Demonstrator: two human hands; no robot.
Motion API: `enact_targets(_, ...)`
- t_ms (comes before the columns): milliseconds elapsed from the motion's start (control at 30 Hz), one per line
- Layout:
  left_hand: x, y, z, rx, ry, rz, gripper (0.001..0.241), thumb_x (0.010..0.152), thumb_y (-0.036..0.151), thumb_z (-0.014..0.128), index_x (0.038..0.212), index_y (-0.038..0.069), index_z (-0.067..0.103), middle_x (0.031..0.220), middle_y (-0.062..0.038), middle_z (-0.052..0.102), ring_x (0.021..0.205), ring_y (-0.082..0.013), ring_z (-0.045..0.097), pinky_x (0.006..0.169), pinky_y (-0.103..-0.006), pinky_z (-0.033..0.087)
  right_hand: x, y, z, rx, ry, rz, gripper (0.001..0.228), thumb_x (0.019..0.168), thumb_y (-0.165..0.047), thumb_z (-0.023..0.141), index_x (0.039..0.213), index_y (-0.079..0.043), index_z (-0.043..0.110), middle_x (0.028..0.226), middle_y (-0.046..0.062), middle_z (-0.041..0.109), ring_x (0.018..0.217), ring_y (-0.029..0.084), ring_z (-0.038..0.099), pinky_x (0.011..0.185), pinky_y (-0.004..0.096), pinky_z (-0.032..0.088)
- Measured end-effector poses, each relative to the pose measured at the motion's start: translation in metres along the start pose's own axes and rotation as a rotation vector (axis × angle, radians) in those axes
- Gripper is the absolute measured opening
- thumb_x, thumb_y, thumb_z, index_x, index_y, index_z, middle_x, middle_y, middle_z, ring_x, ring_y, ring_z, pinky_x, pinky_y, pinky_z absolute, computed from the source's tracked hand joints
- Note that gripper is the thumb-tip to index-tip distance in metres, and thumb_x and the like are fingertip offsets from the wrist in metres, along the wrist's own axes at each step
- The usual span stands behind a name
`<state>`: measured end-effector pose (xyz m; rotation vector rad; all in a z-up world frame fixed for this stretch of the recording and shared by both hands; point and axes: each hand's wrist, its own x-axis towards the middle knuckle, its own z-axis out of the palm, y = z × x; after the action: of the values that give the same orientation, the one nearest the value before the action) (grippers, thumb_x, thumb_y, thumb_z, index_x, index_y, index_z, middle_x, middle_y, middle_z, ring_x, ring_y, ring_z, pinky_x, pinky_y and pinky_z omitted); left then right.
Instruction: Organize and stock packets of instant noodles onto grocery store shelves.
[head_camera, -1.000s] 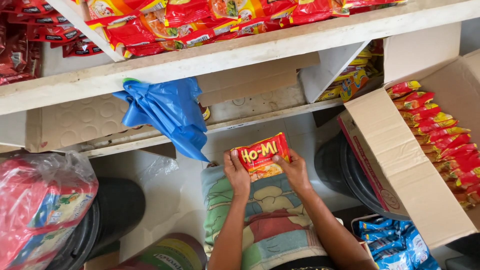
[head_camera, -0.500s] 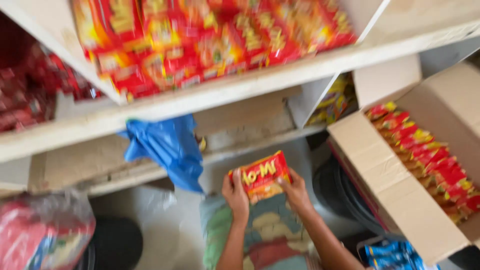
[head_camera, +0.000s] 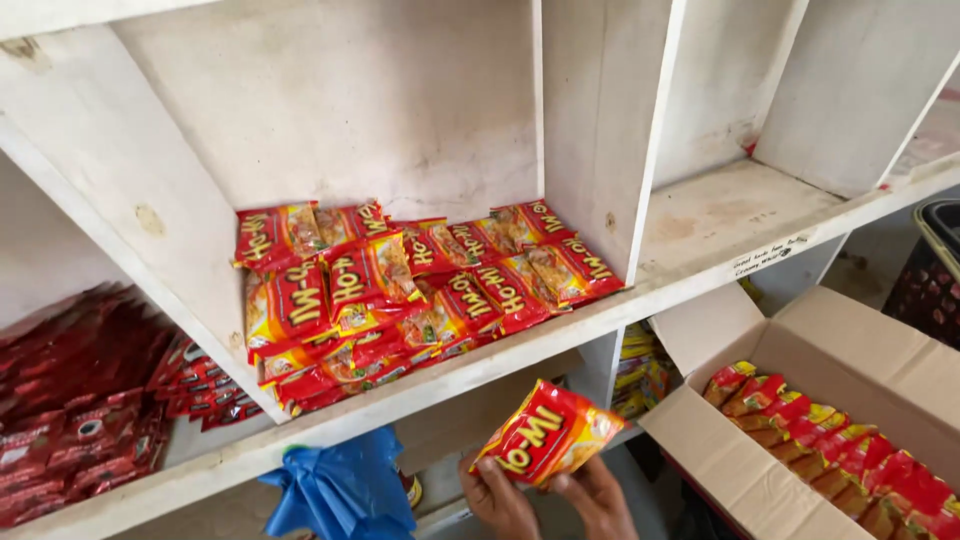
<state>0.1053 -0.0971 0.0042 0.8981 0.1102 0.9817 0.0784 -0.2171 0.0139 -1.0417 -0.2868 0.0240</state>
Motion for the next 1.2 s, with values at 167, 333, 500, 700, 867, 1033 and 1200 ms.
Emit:
enact_targets(167, 0.025, 0.021, 0.055, 0.084, -0.105, -0.033, 0.018, 0.103, 0.018, 0.059, 0.106, 0.0, 0.061, 0.097, -0.007, 0.064, 0.087, -0.01, 0.058, 0.079, -0.0266, 0.051, 0.053, -0.096, 0.023, -0.089, 0.124, -0.231, 0.049, 0.097, -0.009, 0.063, 0.141, 0.004, 0.046, 0.127, 0.016, 0.066, 0.117, 0.022, 0.062, 0.099, 0.038, 0.048)
enact_targets(333, 0.074, 0.075, 0.127, 0.055, -0.454, -0.174, 0.019, 0.105, 0.003, 0.064, 0.122, -0.005, 0.065, 0.093, -0.008, 0.063, 0.078, -0.011, 0.051, 0.067, -0.0262, 0.044, 0.134, -0.168, 0.045, -0.118, 0.211, -0.305, 0.042, 0.101, -0.013, 0.058, 0.14, 0.003, 0.048, 0.117, 0.007, 0.062, 0.094, 0.012, 0.057, 0.077, 0.028, 0.047)
enact_targets(500, 0.08, 0.126, 0.157, 0.03, -0.615, -0.152, 0.039, 0.097, 0.003, 0.058, 0.136, 0.002, 0.053, 0.108, -0.008, 0.071, 0.096, -0.0138, 0.071, 0.085, -0.0272, 0.058, 0.217, -0.207, 0.054, -0.112, 0.085, -0.327, 0.043, 0.105, -0.018, 0.058, 0.142, 0.002, 0.049, 0.102, 0.007, 0.063, 0.08, 0.012, 0.059, 0.069, 0.03, 0.052)
enact_targets(700, 0.077, 0.135, 0.139, 0.352, -0.858, 0.09, 0.014, 0.101, 0.0, 0.065, 0.113, 0.001, 0.073, 0.1, -0.01, 0.07, 0.084, -0.0141, 0.067, 0.072, -0.0271, 0.054, 0.297, -0.219, 0.06, -0.232, 0.09, -0.205, 0.038, 0.103, -0.021, 0.059, 0.135, -0.001, 0.051, 0.097, 0.008, 0.061, 0.074, 0.013, 0.059, 0.058, 0.031, 0.052)
enact_targets(867, 0.091, 0.146, 0.135, 0.472, -0.974, 0.016, 0.016, 0.099, 0.001, 0.066, 0.113, 0.003, 0.075, 0.094, -0.008, 0.071, 0.072, -0.0147, 0.063, 0.062, -0.0282, 0.049, 0.338, -0.216, 0.063, -0.31, 0.093, -0.094, 0.038, 0.099, -0.023, 0.059, 0.131, -0.004, 0.047, 0.104, 0.011, 0.063, 0.074, 0.019, 0.061, 0.054, 0.035, 0.053)
enact_targets(1033, 0.108, 0.143, 0.132, 0.488, -0.932, 0.301, 0.017, 0.097, 0.0, 0.067, 0.112, 0.005, 0.075, 0.096, -0.009, 0.072, 0.076, -0.0152, 0.068, 0.064, -0.0287, 0.053, 0.406, -0.169, 0.029, -0.759, 0.103, -0.102, 0.04, 0.099, -0.031, 0.062, 0.126, -0.002, 0.054, 0.113, 0.015, 0.065, 0.095, 0.019, 0.062, 0.073, 0.037, 0.056)
enact_targets(1200, 0.115, 0.143, 0.133, 0.553, -0.903, 0.153, 0.017, 0.095, 0.001, 0.069, 0.109, 0.006, 0.076, 0.093, -0.009, 0.073, 0.068, -0.0184, 0.067, 0.059, -0.0306, 0.052, 0.419, -0.158, 0.039, -1.131, 0.0, -0.102, 0.037, 0.098, -0.035, 0.064, 0.121, -0.006, 0.063, 0.112, 0.018, 0.069, 0.101, 0.029, 0.064, 0.088, 0.044, 0.053)
